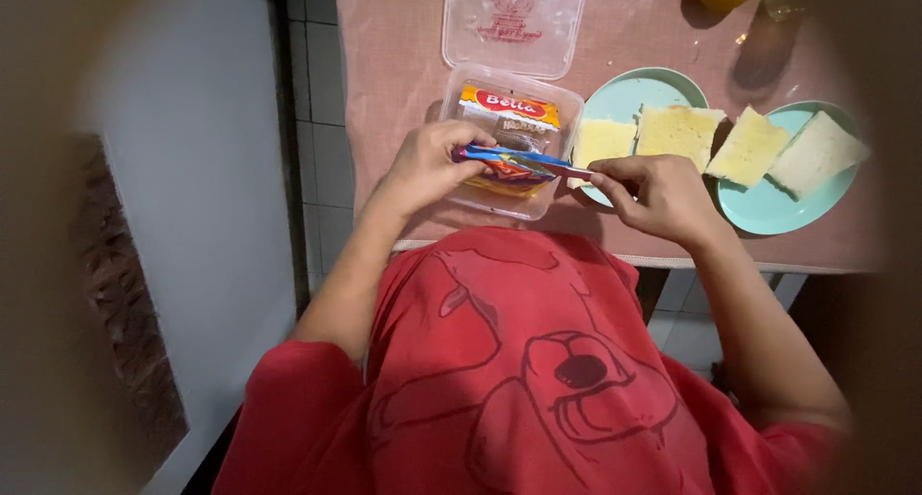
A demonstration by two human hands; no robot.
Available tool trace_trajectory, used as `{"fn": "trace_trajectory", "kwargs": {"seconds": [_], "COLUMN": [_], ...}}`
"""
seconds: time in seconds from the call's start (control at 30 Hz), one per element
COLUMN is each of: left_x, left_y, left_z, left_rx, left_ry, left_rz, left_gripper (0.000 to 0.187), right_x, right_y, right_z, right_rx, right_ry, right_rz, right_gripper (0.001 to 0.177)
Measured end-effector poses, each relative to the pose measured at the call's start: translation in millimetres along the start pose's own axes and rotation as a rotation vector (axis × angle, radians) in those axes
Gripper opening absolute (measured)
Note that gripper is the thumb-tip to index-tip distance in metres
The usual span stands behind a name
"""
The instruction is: Spreading margarine on multiple slices of white bread using a butter knife.
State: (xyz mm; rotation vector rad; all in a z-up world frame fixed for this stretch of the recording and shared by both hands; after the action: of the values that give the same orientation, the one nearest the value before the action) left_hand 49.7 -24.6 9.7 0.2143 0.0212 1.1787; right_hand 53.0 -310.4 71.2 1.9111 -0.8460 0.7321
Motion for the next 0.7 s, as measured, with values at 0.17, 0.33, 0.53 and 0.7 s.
{"fn": "trace_trajectory", "kwargs": {"seconds": [0.17, 0.33, 0.53, 0.7], "left_x": [-0.8, -1.2, -0.9, 0.0], "left_y": [-0.5, -0.8, -0.8, -0.2], "left_z": [-0.7, 6.1, 8.7, 7.0], "left_rx": [0.002, 0.054, 0.068, 0.083], "left_ry": [-0.009, 0.035, 0.010, 0.024], "left_rz": [-0.009, -0.016, -0.024, -0.021], "left_gripper": [0.032, 0.030, 0.029, 0.031], "right_x": [-13.3, -15.1, -19.5, -21.6], "right_y": [-5.8, -11.0, -15.4, -14.0], "right_z": [20.7, 26.5, 37.2, 43.6], "right_rx": [0.016, -0.004, 0.028, -0.010], "right_ry": [-0.088, -0.178, -0.161, -0.256], "right_rz": [-0.027, -0.080, -0.118, -0.157], "right_gripper": [0.023, 0.023, 0.022, 0.022]}}
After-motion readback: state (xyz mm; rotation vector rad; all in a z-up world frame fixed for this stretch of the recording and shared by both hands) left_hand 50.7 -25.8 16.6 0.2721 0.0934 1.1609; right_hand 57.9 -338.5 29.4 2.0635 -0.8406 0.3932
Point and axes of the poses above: each hand's wrist, its own y-axis away from the middle knuckle, its own x-axis out of the back of the hand, z = x × y, the point moved 5 cm from there along -y, towards the middle knuckle, and after that the axes turned 11 degrees about y, right-handed, at the moved point
